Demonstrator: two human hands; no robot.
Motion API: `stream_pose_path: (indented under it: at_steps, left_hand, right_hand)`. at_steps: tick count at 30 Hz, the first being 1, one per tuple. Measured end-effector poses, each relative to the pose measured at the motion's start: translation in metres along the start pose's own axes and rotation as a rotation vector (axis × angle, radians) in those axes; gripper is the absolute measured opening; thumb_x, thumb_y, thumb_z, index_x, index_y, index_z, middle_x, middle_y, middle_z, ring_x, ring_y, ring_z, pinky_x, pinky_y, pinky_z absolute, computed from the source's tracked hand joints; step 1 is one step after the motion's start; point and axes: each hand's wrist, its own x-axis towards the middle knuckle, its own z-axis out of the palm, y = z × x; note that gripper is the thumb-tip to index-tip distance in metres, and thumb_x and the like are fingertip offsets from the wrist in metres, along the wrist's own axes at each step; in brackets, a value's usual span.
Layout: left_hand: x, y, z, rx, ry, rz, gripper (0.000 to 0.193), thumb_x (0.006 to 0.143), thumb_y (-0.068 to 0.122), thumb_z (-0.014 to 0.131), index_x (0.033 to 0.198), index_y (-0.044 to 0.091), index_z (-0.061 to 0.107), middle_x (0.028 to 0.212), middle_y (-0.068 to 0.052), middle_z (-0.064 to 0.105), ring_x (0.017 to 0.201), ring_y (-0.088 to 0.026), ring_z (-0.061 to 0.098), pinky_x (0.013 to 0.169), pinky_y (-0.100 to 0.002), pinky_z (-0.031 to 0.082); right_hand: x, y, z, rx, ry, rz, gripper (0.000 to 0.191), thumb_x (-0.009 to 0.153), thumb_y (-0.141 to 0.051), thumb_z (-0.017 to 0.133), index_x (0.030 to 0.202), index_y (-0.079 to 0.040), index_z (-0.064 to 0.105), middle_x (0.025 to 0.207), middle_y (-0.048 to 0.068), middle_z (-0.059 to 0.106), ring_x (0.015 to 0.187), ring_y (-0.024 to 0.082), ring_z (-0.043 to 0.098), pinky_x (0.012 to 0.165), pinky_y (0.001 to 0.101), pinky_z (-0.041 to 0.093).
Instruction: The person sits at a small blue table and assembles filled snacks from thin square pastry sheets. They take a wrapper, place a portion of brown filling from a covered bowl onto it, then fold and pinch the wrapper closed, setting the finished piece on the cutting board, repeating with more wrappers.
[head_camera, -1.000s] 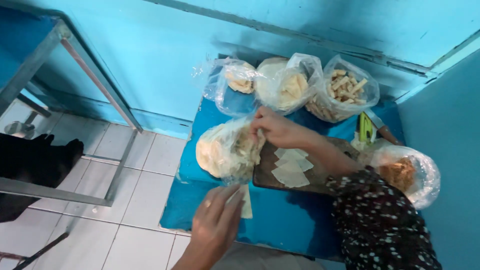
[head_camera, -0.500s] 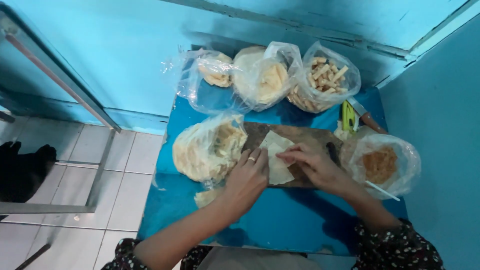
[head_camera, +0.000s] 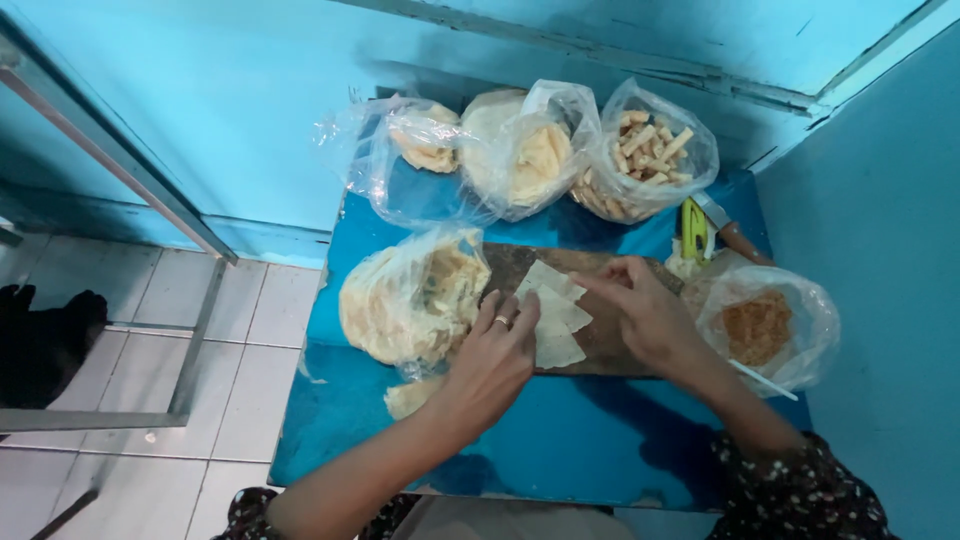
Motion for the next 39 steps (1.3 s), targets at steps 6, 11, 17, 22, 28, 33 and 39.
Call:
stream_pose_path:
  at_steps: [6, 11, 17, 22, 28, 33, 39]
  left_hand:
    - [-0.002, -0.001, 0.005, 0.062, 0.004, 0.071, 0.04, 0.074, 0.007, 0.062, 0.104, -0.018, 0.069, 0.122, -0.034, 0.062, 0.119, -0.045, 0.058, 0.113, -0.054, 0.04]
    - [-0.004, -0.001, 0.014, -0.002, 0.029, 0.057, 0.04, 0.071, 0.007, 0.063, 0.102, -0.017, 0.07, 0.115, -0.035, 0.062, 0.115, -0.047, 0.058, 0.114, -0.059, 0.038]
    - [-0.004, -0.003, 0.01, -0.016, -0.01, 0.07, 0.033, 0.073, 0.008, 0.063, 0.096, -0.015, 0.071, 0.112, -0.034, 0.062, 0.113, -0.047, 0.059, 0.113, -0.06, 0.038]
    - [0.0, -0.002, 0.006, 0.0, -0.008, 0.078, 0.035, 0.072, 0.009, 0.062, 0.096, -0.015, 0.071, 0.114, -0.034, 0.063, 0.113, -0.046, 0.059, 0.113, -0.056, 0.04]
    - [0.0, -0.001, 0.007, 0.028, 0.006, 0.078, 0.035, 0.074, 0.009, 0.062, 0.097, -0.016, 0.071, 0.117, -0.034, 0.063, 0.115, -0.044, 0.059, 0.113, -0.054, 0.039]
    - [0.0, -0.001, 0.015, 0.019, 0.07, 0.071, 0.029, 0.075, 0.005, 0.063, 0.094, -0.015, 0.071, 0.118, -0.034, 0.062, 0.115, -0.045, 0.059, 0.112, -0.055, 0.039]
    - [0.001, -0.003, 0.017, -0.041, 0.083, 0.056, 0.027, 0.072, 0.003, 0.063, 0.091, -0.015, 0.07, 0.116, -0.033, 0.062, 0.114, -0.045, 0.058, 0.112, -0.055, 0.04]
  right_hand:
    - [0.034, -0.033, 0.003, -0.072, 0.026, -0.238, 0.057, 0.085, 0.006, 0.058, 0.134, -0.02, 0.069, 0.118, 0.015, 0.056, 0.105, 0.032, 0.06, 0.09, 0.0419, 0.052]
    - [0.101, -0.074, 0.018, -0.26, 0.002, -0.609, 0.041, 0.082, -0.01, 0.067, 0.121, -0.021, 0.073, 0.107, 0.012, 0.053, 0.106, 0.033, 0.052, 0.086, 0.0467, 0.043]
    - [0.141, -0.085, 0.052, -0.403, -0.142, -0.584, 0.01, 0.08, -0.018, 0.069, 0.089, -0.016, 0.074, 0.101, 0.009, 0.05, 0.104, 0.03, 0.048, 0.083, 0.044, 0.038]
    - [0.153, -0.058, 0.058, 0.14, -0.334, -0.396, 0.014, 0.08, -0.005, 0.065, 0.083, -0.013, 0.076, 0.102, 0.007, 0.053, 0.106, 0.028, 0.05, 0.091, 0.0386, 0.041]
    - [0.112, -0.009, 0.003, 0.525, -0.367, -0.254, 0.013, 0.098, -0.004, 0.063, 0.103, -0.013, 0.071, 0.116, 0.007, 0.058, 0.115, 0.026, 0.059, 0.099, 0.0378, 0.046]
    - [0.049, -0.002, -0.013, -0.174, -0.061, -0.329, 0.054, 0.066, -0.011, 0.075, 0.119, -0.013, 0.069, 0.119, 0.011, 0.059, 0.113, 0.033, 0.058, 0.094, 0.0471, 0.044]
    - [0.038, -0.019, 0.015, -0.717, 0.12, -0.387, 0.051, 0.08, -0.02, 0.074, 0.129, -0.016, 0.066, 0.138, 0.013, 0.056, 0.122, 0.028, 0.058, 0.108, 0.0569, 0.04]
